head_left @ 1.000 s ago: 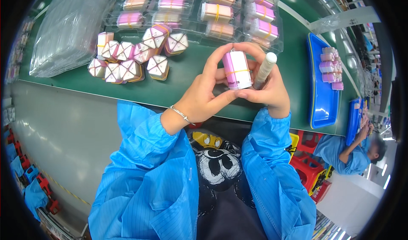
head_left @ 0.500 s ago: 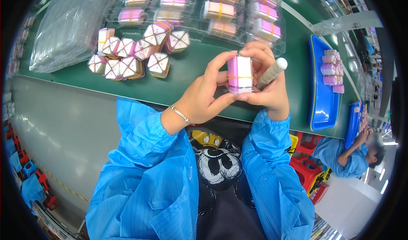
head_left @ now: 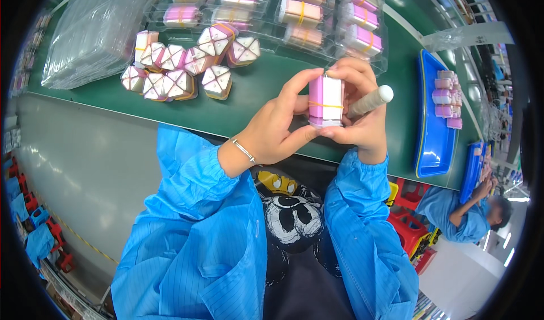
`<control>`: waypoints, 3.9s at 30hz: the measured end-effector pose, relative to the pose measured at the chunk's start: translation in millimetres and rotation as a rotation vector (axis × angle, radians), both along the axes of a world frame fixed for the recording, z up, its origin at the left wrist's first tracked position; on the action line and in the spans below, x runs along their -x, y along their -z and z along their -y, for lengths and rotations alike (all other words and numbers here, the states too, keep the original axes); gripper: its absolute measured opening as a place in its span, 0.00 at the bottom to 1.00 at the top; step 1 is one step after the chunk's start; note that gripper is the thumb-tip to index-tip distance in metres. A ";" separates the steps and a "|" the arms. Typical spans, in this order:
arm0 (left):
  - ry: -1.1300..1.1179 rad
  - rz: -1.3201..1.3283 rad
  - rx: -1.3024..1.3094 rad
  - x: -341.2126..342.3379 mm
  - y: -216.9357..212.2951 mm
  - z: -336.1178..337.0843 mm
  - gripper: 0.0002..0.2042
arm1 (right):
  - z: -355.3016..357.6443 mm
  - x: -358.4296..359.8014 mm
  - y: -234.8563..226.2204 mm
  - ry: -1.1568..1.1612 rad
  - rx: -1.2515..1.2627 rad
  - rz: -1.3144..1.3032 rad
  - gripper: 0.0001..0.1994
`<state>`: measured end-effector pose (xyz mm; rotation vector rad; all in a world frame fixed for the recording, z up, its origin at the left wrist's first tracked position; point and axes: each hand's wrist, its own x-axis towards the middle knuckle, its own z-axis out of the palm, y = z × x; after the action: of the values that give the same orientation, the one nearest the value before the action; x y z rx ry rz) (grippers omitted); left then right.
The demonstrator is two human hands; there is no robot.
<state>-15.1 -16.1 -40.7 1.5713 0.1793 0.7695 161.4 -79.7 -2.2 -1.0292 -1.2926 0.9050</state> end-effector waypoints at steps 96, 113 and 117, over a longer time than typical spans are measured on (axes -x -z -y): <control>-0.266 -0.227 -0.444 -2.9 -14.8 -4.6 0.45 | 0.6 4.2 -26.6 0.050 0.309 0.063 0.21; -0.028 -0.355 -0.348 -14.5 -24.5 1.2 0.07 | 316.0 -280.0 -54.2 1.714 0.327 -0.069 0.18; -0.069 -0.428 -0.308 -16.8 -25.9 5.2 0.05 | 369.8 -326.6 -33.0 1.692 0.509 -0.305 0.22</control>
<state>1.7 -21.3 -14.8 2.0221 0.4456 0.5203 488.0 -449.5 30.8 -1.7498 0.3291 -0.0214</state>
